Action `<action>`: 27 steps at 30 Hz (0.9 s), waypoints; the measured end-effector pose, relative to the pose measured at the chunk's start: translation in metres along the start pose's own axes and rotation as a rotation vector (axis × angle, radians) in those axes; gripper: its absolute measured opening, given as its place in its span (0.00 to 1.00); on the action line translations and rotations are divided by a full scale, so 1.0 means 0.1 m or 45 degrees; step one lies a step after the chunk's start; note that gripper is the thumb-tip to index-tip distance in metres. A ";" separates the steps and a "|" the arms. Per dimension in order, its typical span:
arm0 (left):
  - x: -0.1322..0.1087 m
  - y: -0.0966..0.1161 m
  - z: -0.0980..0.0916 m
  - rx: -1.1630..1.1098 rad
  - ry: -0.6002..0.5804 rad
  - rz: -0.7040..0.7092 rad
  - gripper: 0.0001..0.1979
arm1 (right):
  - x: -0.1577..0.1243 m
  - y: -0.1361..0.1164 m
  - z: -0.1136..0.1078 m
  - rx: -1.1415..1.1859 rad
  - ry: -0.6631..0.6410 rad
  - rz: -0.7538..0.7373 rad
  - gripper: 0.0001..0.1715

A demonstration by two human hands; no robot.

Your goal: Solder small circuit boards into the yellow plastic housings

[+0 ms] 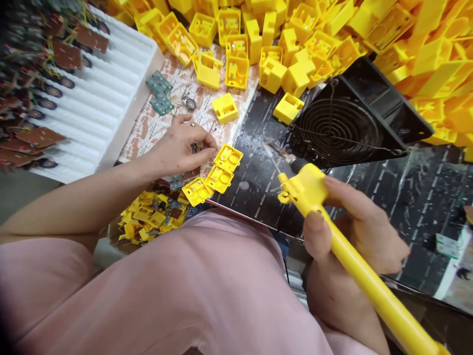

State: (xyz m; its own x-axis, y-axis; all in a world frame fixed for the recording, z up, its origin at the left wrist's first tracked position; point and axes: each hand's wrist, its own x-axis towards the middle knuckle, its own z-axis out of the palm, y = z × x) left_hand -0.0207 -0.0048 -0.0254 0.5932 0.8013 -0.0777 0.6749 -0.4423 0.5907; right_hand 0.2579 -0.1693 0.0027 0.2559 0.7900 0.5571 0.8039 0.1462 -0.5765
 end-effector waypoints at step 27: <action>0.08 0.14 0.11 0.508 0.033 0.160 0.19 | -0.01 -0.16 0.44 0.221 -0.208 -0.398 0.19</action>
State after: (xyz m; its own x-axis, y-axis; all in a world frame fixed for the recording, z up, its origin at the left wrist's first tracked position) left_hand -0.0016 -0.0095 -0.0264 0.6740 0.7388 -0.0015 0.7181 -0.6546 0.2363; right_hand 0.2208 -0.1464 -0.0148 -0.0868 0.7739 0.6274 0.7235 0.4819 -0.4943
